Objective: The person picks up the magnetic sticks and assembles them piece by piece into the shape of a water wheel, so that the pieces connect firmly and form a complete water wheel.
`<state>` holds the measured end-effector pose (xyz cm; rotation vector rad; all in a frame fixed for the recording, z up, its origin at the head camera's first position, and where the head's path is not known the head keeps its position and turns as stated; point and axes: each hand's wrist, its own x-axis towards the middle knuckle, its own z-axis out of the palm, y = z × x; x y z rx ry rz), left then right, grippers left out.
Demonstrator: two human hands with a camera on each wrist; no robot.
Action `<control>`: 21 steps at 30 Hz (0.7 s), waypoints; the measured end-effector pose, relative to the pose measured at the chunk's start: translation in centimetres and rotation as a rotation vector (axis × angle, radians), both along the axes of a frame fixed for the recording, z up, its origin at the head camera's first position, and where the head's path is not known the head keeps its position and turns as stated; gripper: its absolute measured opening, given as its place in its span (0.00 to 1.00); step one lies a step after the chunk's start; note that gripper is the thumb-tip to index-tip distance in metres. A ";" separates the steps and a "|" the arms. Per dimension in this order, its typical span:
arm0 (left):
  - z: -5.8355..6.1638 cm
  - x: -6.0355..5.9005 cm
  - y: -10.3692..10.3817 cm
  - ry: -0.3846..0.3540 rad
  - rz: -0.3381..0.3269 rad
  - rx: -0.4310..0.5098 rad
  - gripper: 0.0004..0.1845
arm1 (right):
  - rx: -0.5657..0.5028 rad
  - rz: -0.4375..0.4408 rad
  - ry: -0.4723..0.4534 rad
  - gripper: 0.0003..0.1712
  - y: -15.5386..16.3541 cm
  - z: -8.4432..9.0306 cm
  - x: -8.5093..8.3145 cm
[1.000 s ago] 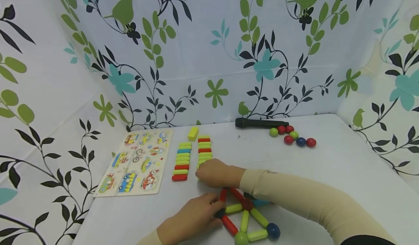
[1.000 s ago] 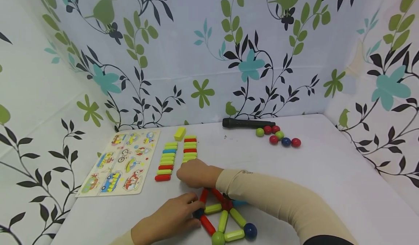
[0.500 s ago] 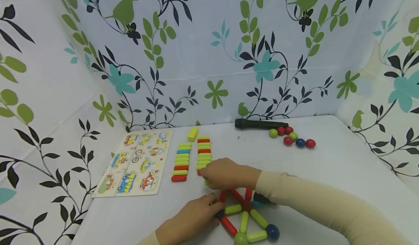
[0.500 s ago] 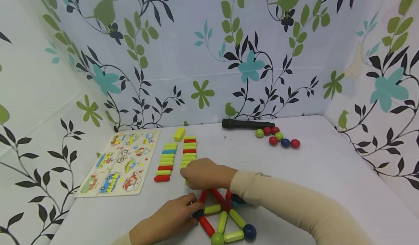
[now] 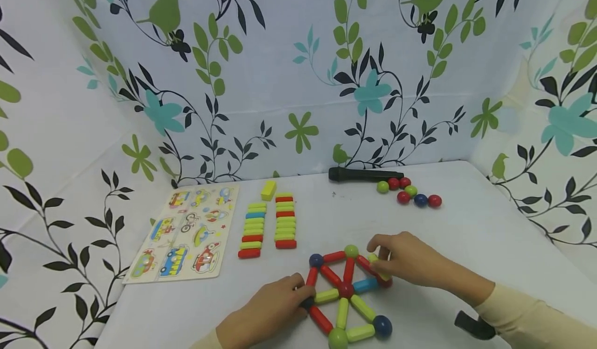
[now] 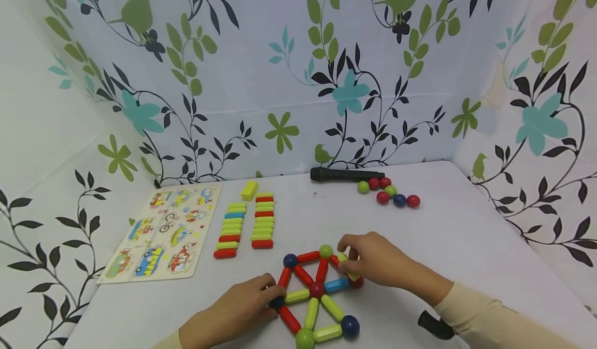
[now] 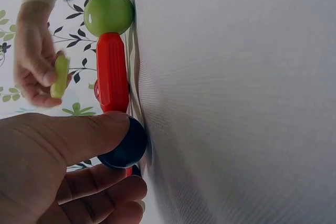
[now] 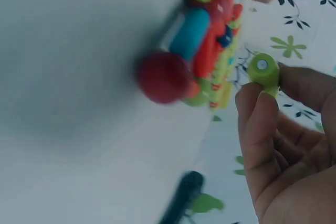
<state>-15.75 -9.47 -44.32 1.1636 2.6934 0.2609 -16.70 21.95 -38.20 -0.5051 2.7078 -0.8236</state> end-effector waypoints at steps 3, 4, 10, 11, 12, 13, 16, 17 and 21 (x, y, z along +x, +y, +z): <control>0.0 0.0 0.0 -0.003 0.003 0.000 0.20 | -0.111 -0.158 -0.115 0.20 1.1 -1.7 1.3; 0.0 0.0 0.0 -0.004 0.004 0.000 0.21 | -0.147 -0.213 -0.154 0.21 1.3 -2.2 1.7; -0.1 0.0 -0.2 -0.004 0.006 0.011 0.21 | -0.269 -0.410 -0.285 0.24 2.2 -5.3 2.9; -0.1 0.1 -0.2 -0.005 0.006 0.013 0.21 | -0.278 -0.413 -0.295 0.24 2.2 -5.7 3.1; -0.1 0.1 -0.2 -0.006 0.006 0.014 0.21 | -0.284 -0.413 -0.308 0.24 2.2 -6.0 3.2; 0.0 0.1 -0.2 -0.008 0.007 0.013 0.21 | -0.290 -0.407 -0.322 0.25 2.1 -6.3 3.4; 0.0 0.1 -0.2 -0.012 0.007 0.016 0.21 | -0.296 -0.383 -0.359 0.26 1.8 -6.8 3.7; 0.0 0.1 -0.2 -0.014 0.007 0.016 0.21 | -0.293 -0.375 -0.369 0.27 1.7 -6.9 3.7; 0.0 0.1 -0.1 -0.022 0.014 0.007 0.21 | -0.261 -0.375 -0.381 0.30 1.5 -6.9 3.6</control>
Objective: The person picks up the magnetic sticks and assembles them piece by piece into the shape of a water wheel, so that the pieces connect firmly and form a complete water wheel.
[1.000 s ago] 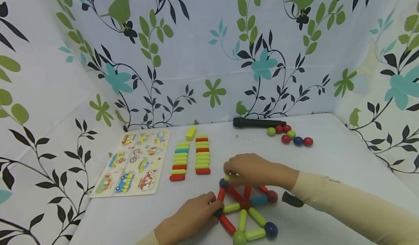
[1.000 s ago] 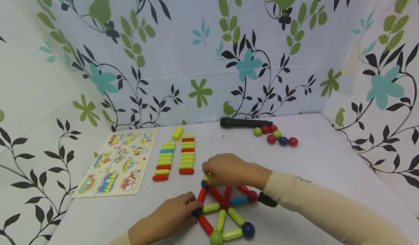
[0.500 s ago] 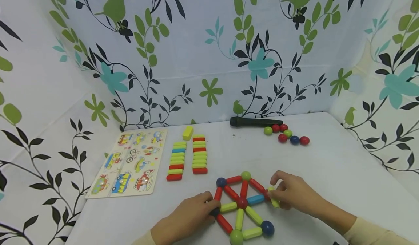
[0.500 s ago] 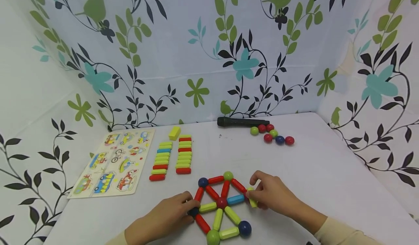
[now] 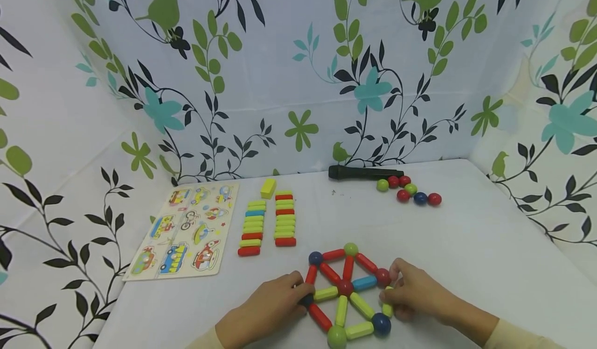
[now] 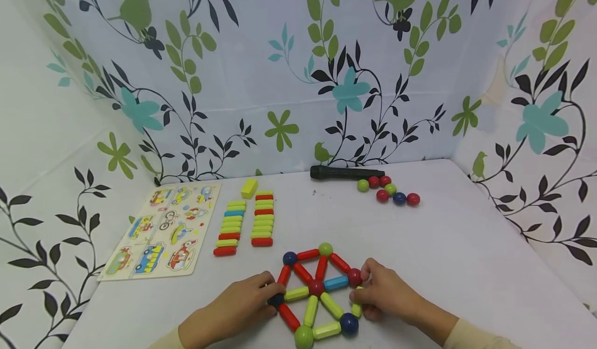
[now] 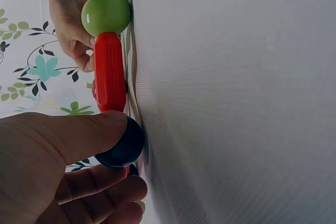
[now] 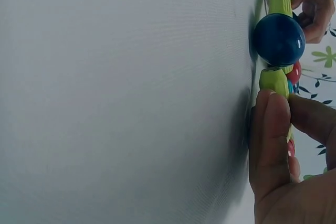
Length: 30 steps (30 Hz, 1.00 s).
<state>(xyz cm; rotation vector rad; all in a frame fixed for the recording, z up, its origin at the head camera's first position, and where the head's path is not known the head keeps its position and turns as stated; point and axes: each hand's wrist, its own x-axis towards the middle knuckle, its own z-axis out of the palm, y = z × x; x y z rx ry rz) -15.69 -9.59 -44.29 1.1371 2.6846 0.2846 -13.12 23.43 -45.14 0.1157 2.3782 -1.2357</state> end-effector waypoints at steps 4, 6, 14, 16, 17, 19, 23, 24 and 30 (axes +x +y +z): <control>0.1 0.0 0.1 0.004 0.001 -0.008 0.22 | 0.003 -0.004 0.001 0.32 -0.2 0.1 -0.2; 0.1 0.0 0.1 0.007 0.002 -0.009 0.22 | -0.001 -0.009 0.003 0.33 -0.2 0.2 -0.3; 0.1 -0.1 0.2 -0.002 0.009 -0.019 0.23 | 0.049 -0.006 -0.005 0.44 -0.4 0.4 -0.6; 0.1 0.0 0.2 -0.006 0.009 -0.019 0.23 | 0.045 0.005 -0.011 0.46 -0.3 0.4 -0.7; 0.0 0.0 0.3 -0.008 0.010 -0.019 0.22 | 0.042 0.010 -0.014 0.46 -0.3 0.3 -0.7; -0.2 -0.1 0.3 -0.010 0.011 -0.021 0.22 | 0.029 0.019 -0.018 0.45 -0.2 0.3 -0.8; -0.3 -0.1 0.3 -0.011 0.013 -0.026 0.23 | 0.015 0.028 -0.030 0.40 -0.2 0.2 -0.7; -0.3 -0.1 0.2 -0.010 0.012 -0.027 0.22 | 0.013 0.029 -0.034 0.39 -0.3 0.2 -0.6; -0.2 0.0 0.2 0.001 0.007 -0.027 0.22 | 0.048 0.037 -0.032 0.39 -0.5 0.4 -0.1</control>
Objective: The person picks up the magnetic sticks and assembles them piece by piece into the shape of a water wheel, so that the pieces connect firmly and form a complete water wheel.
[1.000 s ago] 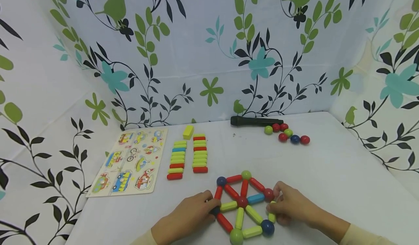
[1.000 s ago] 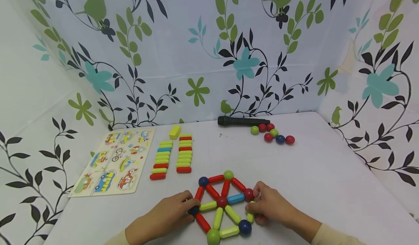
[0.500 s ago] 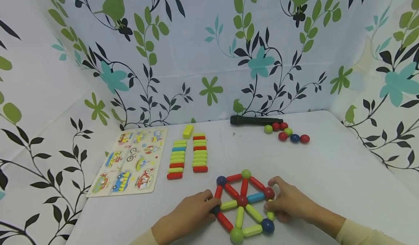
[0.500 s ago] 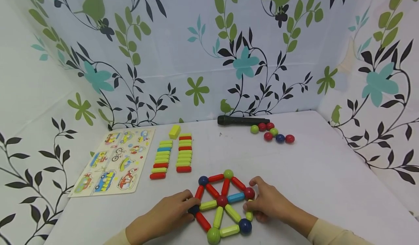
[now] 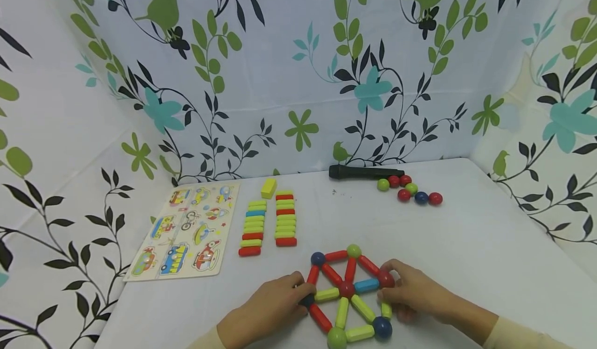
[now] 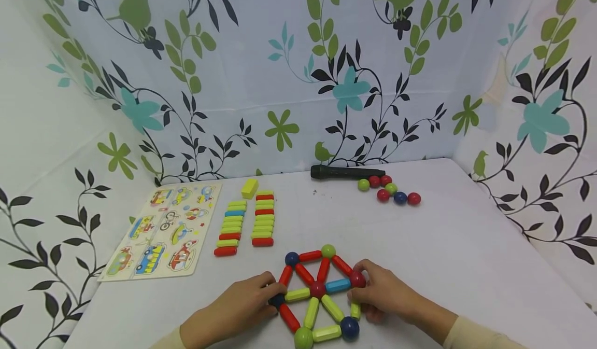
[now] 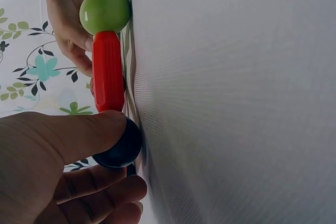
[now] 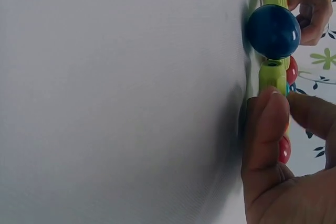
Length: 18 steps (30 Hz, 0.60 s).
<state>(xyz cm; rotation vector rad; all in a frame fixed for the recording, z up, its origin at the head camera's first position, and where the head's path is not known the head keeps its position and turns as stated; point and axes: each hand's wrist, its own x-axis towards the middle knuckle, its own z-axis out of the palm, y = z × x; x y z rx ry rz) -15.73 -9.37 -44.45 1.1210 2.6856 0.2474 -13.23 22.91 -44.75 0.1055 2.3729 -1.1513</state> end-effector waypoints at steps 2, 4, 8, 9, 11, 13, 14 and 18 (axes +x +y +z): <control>0.0 0.0 0.0 0.001 -0.005 0.005 0.22 | 0.075 0.025 0.040 0.44 0.0 0.1 0.4; 0.0 0.0 0.0 0.005 -0.011 0.011 0.22 | 0.169 0.063 0.108 0.48 0.0 0.4 0.8; -0.1 0.0 -0.1 0.004 -0.012 0.019 0.22 | 0.323 0.263 0.283 0.40 0.2 1.0 1.9; -0.1 0.0 -0.1 0.004 -0.009 0.018 0.22 | 0.335 0.335 0.322 0.36 0.3 1.1 2.1; -0.1 -0.1 -0.3 -0.001 -0.001 0.016 0.23 | 0.324 0.479 0.372 0.29 0.3 1.2 2.3; -0.1 -0.1 -0.4 0.000 0.000 0.016 0.23 | 0.285 0.583 0.378 0.25 0.2 1.1 2.4; -0.1 -0.1 -0.4 0.000 -0.002 0.018 0.23 | 0.269 0.611 0.368 0.24 0.1 1.0 2.4; -0.2 -0.2 -0.4 0.004 -0.012 0.020 0.22 | 0.243 0.620 0.287 0.24 -0.3 0.9 2.4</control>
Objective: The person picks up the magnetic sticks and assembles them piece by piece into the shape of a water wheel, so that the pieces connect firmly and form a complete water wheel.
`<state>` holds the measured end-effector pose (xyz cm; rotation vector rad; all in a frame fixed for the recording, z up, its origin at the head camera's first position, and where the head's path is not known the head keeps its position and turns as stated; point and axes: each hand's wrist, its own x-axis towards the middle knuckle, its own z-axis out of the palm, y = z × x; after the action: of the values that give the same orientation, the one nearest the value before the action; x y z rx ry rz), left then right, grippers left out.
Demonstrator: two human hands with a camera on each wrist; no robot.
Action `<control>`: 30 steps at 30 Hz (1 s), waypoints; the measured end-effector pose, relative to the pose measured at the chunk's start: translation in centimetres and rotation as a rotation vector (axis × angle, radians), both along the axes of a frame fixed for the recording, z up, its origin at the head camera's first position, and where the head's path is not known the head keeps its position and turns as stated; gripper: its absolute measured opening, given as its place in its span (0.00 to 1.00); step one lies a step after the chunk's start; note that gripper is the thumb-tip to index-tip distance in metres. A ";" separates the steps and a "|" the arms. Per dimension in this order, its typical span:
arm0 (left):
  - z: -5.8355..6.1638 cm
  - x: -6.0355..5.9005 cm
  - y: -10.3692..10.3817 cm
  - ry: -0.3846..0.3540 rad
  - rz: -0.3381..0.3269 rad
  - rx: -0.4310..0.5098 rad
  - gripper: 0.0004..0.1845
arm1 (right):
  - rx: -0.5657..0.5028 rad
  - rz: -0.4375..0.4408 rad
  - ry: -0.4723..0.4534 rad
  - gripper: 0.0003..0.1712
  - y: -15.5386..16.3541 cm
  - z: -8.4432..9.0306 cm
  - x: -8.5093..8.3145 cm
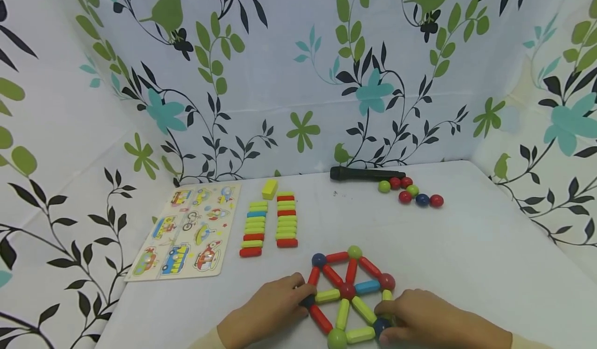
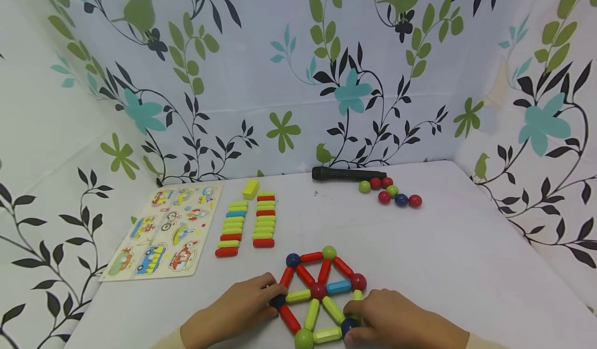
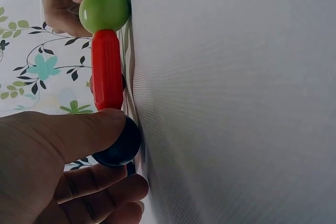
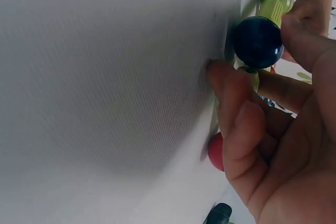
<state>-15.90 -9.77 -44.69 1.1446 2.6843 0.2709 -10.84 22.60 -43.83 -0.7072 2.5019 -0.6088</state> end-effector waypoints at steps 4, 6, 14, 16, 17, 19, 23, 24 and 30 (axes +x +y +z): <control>0.0 0.0 0.2 -0.011 0.005 -0.008 0.22 | 0.000 -0.031 -0.047 0.24 -0.3 0.0 0.1; 0.1 0.1 0.2 -0.018 0.006 -0.009 0.22 | -0.023 -0.038 -0.060 0.23 -0.3 0.0 0.1; 0.4 0.2 0.1 -0.025 0.014 -0.001 0.22 | -0.095 -0.071 -0.110 0.25 -0.2 0.0 0.0; 0.4 0.2 0.1 -0.024 0.014 0.000 0.23 | -0.101 -0.071 -0.113 0.25 -0.2 0.1 -0.1; 0.4 0.2 0.1 -0.021 0.014 -0.001 0.23 | -0.103 -0.069 -0.112 0.26 -0.2 0.0 -0.1; 0.3 0.2 0.2 -0.019 0.017 -0.001 0.23 | -0.104 -0.064 -0.104 0.26 -0.2 0.0 -0.1; 0.1 0.3 0.2 -0.020 0.027 -0.001 0.23 | -0.108 -0.057 -0.080 0.26 -0.1 -0.1 0.0; 0.0 0.3 0.2 -0.020 0.029 0.000 0.23 | -0.111 -0.055 -0.075 0.26 -0.1 -0.1 0.0; 0.1 0.2 0.1 -0.012 0.023 0.008 0.23 | -0.116 -0.033 -0.049 0.24 0.2 -0.3 -0.2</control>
<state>-15.68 -9.65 -44.64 1.1112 2.6898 0.2914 -11.01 22.76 -44.12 -0.6862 2.4534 -0.7788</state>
